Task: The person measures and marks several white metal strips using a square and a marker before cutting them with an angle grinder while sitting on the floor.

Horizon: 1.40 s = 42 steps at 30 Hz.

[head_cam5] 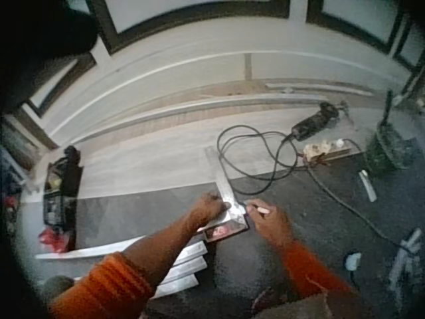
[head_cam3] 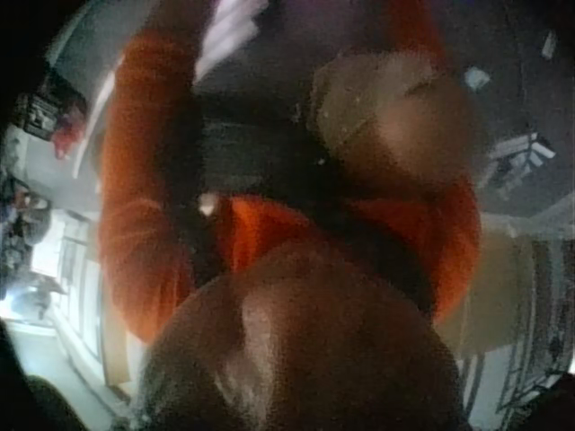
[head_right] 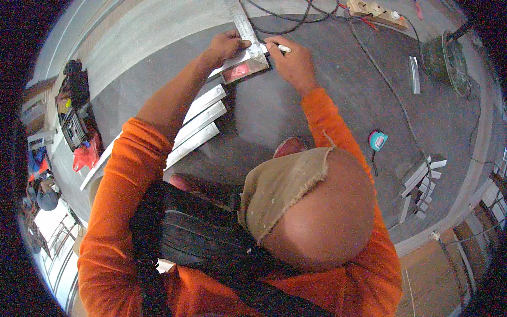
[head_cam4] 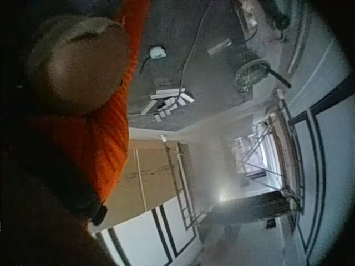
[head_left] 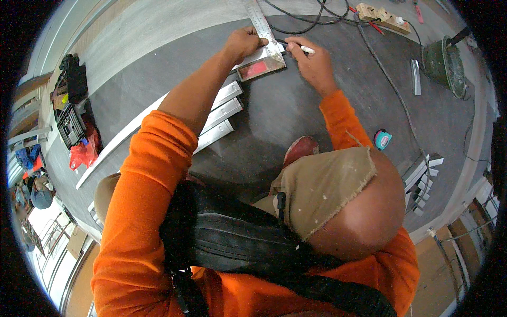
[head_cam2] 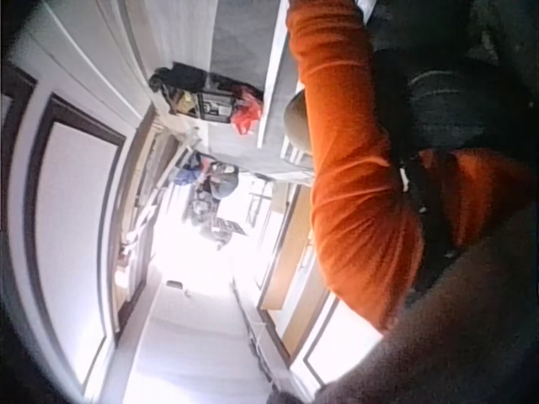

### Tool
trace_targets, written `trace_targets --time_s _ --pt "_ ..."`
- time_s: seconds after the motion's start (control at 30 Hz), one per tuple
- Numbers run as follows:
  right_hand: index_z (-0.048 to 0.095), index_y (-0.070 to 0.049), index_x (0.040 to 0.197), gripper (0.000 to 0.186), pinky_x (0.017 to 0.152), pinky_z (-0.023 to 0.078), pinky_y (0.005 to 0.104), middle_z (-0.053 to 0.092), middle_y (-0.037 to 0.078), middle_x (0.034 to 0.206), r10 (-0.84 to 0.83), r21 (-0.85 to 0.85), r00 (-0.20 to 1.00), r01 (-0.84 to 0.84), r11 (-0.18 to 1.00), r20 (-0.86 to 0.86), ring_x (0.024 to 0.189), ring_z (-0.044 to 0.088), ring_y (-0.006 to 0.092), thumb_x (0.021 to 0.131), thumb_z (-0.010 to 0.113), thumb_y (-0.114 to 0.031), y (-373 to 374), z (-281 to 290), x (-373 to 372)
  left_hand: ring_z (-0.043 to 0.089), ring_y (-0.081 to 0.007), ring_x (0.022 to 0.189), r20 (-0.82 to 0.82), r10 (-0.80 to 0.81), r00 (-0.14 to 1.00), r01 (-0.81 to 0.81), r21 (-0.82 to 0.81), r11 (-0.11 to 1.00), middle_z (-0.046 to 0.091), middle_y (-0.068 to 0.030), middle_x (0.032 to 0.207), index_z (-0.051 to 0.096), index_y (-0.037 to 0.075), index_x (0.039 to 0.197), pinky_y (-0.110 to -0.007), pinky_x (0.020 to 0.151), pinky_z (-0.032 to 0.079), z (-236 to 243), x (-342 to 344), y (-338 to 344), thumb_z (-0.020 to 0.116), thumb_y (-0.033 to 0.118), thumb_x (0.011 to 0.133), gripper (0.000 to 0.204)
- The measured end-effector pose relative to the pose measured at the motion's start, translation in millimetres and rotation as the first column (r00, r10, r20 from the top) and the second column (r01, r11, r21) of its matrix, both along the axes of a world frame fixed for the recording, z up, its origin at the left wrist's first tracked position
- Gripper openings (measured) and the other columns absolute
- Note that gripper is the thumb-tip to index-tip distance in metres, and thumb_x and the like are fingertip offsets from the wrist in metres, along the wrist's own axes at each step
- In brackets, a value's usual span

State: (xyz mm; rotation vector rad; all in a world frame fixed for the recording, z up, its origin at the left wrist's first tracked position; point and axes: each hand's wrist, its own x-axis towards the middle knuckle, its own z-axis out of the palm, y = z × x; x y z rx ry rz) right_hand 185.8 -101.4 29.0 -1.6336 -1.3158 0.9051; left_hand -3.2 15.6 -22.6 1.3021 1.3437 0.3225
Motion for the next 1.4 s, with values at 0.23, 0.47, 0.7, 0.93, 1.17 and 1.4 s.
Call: trace_targets --time_s 0.23,0.47,0.7,0.93,1.17,1.4 --pt "0.075 -0.01 0.104 0.029 0.07 0.053 0.0366 0.075 0.009 0.084 0.02 -0.093 1.0 -0.018 0.995 0.016 0.076 0.072 0.0234 0.096 0.06 -0.034 -11.4 -1.7 13.8 0.066 -0.0178 0.075 -0.071 0.008 0.997 -0.01 -0.027 1.0 0.073 -0.009 0.087 0.071 0.002 0.092 -0.037 0.068 0.052 -5.2 0.6 0.8 0.082 0.021 0.08 0.025" --pt "0.074 -0.002 0.091 0.037 0.065 0.047 0.0322 0.068 0.008 0.075 -0.08 -0.3 0.983 0.126 0.946 0.163 0.069 0.063 0.0153 0.098 0.058 -0.035 -25.1 13.2 17.0 0.06 -0.0147 0.068 -0.075 -0.024 0.997 0.024 0.003 1.0 0.068 -0.0049 0.081 0.069 0.003 0.091 -0.033 0.062 0.048 -7.5 -3.9 4.1 0.08 0.02 0.082 0.022" --pt "0.067 0.0 0.089 0.048 0.066 0.051 0.0439 0.07 0.014 0.077 -0.093 -0.364 0.994 0.111 0.925 0.065 0.066 0.066 0.0305 0.099 0.052 -0.044 -37.8 -32.5 -13.6 0.061 -0.0156 0.067 -0.058 -0.002 0.998 -0.001 -0.052 0.999 0.067 -0.0063 0.076 0.07 0.001 0.084 -0.035 0.059 0.048 16.2 3.2 -3.1 0.084 0.019 0.078 0.024" --pt "0.058 -0.001 0.102 0.039 0.056 0.051 0.0378 0.067 0.01 0.073 -0.232 -0.37 0.929 0.116 0.922 -0.287 0.059 0.066 0.0228 0.103 0.048 -0.039 -35.9 -27.9 -37.0 0.06 -0.015 0.069 -0.139 0.04 0.99 -0.036 0.03 0.999 0.068 -0.0057 0.081 0.068 0.002 0.089 -0.033 0.061 0.048 10.9 -11.5 0.4 0.081 0.027 0.082 0.03" --pt "0.061 -0.002 0.098 0.037 0.051 0.047 0.0334 0.066 0.009 0.074 -0.13 -0.42 0.934 -0.024 0.907 -0.334 0.058 0.064 0.0181 0.1 0.054 -0.038 -22.3 -53.0 -38.6 0.067 -0.0236 0.091 -0.174 -0.206 0.963 0.235 0.172 0.957 0.072 -0.0139 0.1 0.069 0.0 0.108 -0.037 0.08 0.052 21.0 -30.7 -1.7 0.081 0.029 0.082 0.041" --pt "0.06 -0.007 0.093 0.026 0.047 0.037 0.0272 0.053 -0.001 0.068 -0.332 -0.349 0.855 0.192 0.917 -0.4 0.054 0.048 0.0094 0.096 0.063 -0.033 -30.7 -76.8 -22.7 0.066 -0.0408 0.106 -0.618 -0.476 0.626 0.741 0.281 0.61 0.066 -0.0213 0.122 0.062 0.003 0.123 -0.047 0.092 0.052 36.9 -56.1 -20.5 0.076 0.032 0.08 0.054"
